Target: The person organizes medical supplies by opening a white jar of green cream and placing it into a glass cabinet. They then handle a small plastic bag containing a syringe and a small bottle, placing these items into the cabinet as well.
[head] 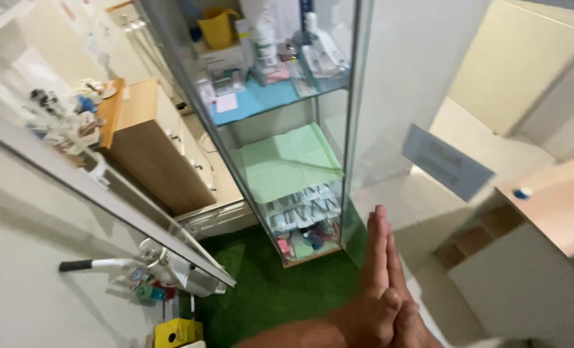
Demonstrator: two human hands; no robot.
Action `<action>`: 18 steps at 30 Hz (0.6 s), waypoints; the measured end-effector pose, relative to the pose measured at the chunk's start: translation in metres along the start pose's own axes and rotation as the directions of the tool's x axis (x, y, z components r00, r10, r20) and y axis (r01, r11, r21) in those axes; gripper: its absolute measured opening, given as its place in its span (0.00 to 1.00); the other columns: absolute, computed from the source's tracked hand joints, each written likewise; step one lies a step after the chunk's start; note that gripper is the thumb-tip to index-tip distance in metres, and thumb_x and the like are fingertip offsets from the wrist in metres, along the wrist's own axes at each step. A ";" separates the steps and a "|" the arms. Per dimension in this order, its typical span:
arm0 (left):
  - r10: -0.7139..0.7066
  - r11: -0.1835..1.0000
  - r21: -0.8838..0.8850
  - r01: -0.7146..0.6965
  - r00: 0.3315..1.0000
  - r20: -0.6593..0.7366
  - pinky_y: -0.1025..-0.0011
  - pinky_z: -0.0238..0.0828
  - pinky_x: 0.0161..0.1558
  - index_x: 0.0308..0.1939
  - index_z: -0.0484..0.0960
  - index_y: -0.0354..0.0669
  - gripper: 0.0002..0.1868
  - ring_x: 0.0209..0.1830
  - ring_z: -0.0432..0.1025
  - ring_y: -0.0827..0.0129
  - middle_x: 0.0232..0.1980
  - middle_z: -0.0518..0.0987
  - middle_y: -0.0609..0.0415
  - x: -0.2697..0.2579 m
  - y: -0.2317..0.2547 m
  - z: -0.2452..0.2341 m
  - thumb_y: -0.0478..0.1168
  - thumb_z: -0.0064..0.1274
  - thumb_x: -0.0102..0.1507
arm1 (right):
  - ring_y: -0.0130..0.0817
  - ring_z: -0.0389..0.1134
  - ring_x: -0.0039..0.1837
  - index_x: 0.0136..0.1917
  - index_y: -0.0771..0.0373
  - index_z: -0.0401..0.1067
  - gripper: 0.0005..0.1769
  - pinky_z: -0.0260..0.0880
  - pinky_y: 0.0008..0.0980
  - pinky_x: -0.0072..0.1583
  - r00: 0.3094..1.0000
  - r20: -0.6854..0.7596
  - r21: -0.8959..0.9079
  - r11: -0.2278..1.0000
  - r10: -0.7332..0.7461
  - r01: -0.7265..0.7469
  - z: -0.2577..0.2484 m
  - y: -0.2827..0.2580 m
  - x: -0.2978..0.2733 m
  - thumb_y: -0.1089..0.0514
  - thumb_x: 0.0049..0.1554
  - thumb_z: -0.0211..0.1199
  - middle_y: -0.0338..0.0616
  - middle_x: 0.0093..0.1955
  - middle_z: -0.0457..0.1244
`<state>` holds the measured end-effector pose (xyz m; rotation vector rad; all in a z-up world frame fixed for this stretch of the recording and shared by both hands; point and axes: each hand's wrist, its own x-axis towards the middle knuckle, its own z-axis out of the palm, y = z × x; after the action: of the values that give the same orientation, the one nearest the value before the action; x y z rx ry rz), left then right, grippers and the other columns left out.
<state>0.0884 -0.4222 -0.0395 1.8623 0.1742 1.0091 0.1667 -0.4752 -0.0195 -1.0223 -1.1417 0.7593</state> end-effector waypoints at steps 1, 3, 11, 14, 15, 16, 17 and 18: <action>-0.011 1.000 -0.028 0.012 0.999 0.037 0.49 0.20 0.89 0.85 0.29 0.31 0.53 0.94 0.23 0.43 0.91 0.28 0.37 -0.005 -0.003 0.010 0.72 0.20 0.75 | 0.50 0.25 0.91 0.84 0.67 0.27 0.67 0.22 0.48 0.83 0.999 -0.044 -0.008 1.000 0.014 -0.015 -0.014 0.014 -0.009 0.12 0.56 0.32 0.55 0.88 0.24; 0.197 0.980 -0.049 -0.193 0.976 0.095 0.52 0.20 0.86 0.86 0.31 0.35 0.49 0.89 0.24 0.45 0.89 0.27 0.36 -0.013 -0.012 0.039 0.68 0.28 0.78 | 0.48 0.21 0.90 0.84 0.67 0.25 0.64 0.20 0.49 0.83 0.999 -0.040 -0.001 0.999 0.035 -0.035 -0.050 0.040 -0.037 0.15 0.59 0.33 0.56 0.90 0.23; 0.174 0.974 -0.155 -0.163 0.983 0.060 0.53 0.22 0.88 0.84 0.34 0.32 0.52 0.90 0.26 0.48 0.90 0.29 0.32 0.024 -0.003 0.112 0.67 0.34 0.74 | 0.51 0.22 0.93 0.90 0.58 0.28 0.45 0.23 0.51 0.88 0.959 0.027 -0.177 0.943 -0.283 0.283 -0.120 0.006 -0.086 0.30 0.73 0.31 0.53 0.92 0.24; 0.153 0.969 -0.205 -0.135 0.986 0.070 0.52 0.23 0.88 0.84 0.33 0.32 0.52 0.90 0.27 0.49 0.90 0.29 0.33 0.036 -0.005 0.165 0.68 0.34 0.74 | 0.51 0.20 0.92 0.90 0.55 0.28 0.39 0.23 0.51 0.87 0.962 0.044 -0.147 0.950 -0.271 0.275 -0.165 -0.002 -0.111 0.34 0.77 0.30 0.51 0.92 0.23; 0.162 0.971 -0.192 -0.143 0.983 0.088 0.52 0.23 0.88 0.84 0.34 0.32 0.52 0.90 0.27 0.48 0.90 0.29 0.33 0.037 -0.009 0.185 0.69 0.32 0.74 | 0.50 0.20 0.91 0.89 0.54 0.29 0.38 0.22 0.52 0.87 0.959 0.049 -0.130 0.950 -0.278 0.282 -0.182 -0.006 -0.119 0.35 0.77 0.31 0.50 0.92 0.24; 0.155 0.969 -0.207 -0.132 0.983 0.099 0.52 0.23 0.88 0.84 0.34 0.32 0.52 0.90 0.27 0.48 0.90 0.29 0.33 0.042 -0.012 0.213 0.69 0.32 0.74 | 0.50 0.20 0.91 0.89 0.54 0.29 0.38 0.22 0.52 0.87 0.963 0.033 -0.139 0.953 -0.268 0.270 -0.204 -0.012 -0.126 0.35 0.77 0.31 0.50 0.92 0.24; 0.164 0.968 -0.215 -0.131 0.976 0.145 0.53 0.22 0.88 0.85 0.34 0.34 0.51 0.90 0.27 0.49 0.90 0.29 0.35 0.045 -0.015 0.241 0.69 0.30 0.74 | 0.52 0.21 0.92 0.89 0.55 0.29 0.39 0.23 0.52 0.87 0.974 -0.033 -0.174 0.961 -0.225 0.216 -0.226 -0.019 -0.133 0.34 0.77 0.32 0.52 0.92 0.23; 0.174 0.966 -0.221 -0.131 0.967 0.187 0.54 0.20 0.88 0.85 0.34 0.36 0.50 0.90 0.26 0.51 0.90 0.29 0.37 0.047 -0.017 0.269 0.69 0.28 0.74 | 0.53 0.22 0.93 0.89 0.56 0.29 0.39 0.25 0.52 0.87 0.978 -0.097 -0.204 0.966 -0.184 0.161 -0.246 -0.026 -0.140 0.34 0.77 0.32 0.54 0.92 0.22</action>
<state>0.3134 -0.5732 -0.0756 1.7926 -0.1945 0.8943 0.3659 -0.6728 -0.0668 -1.0987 -1.2045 0.4500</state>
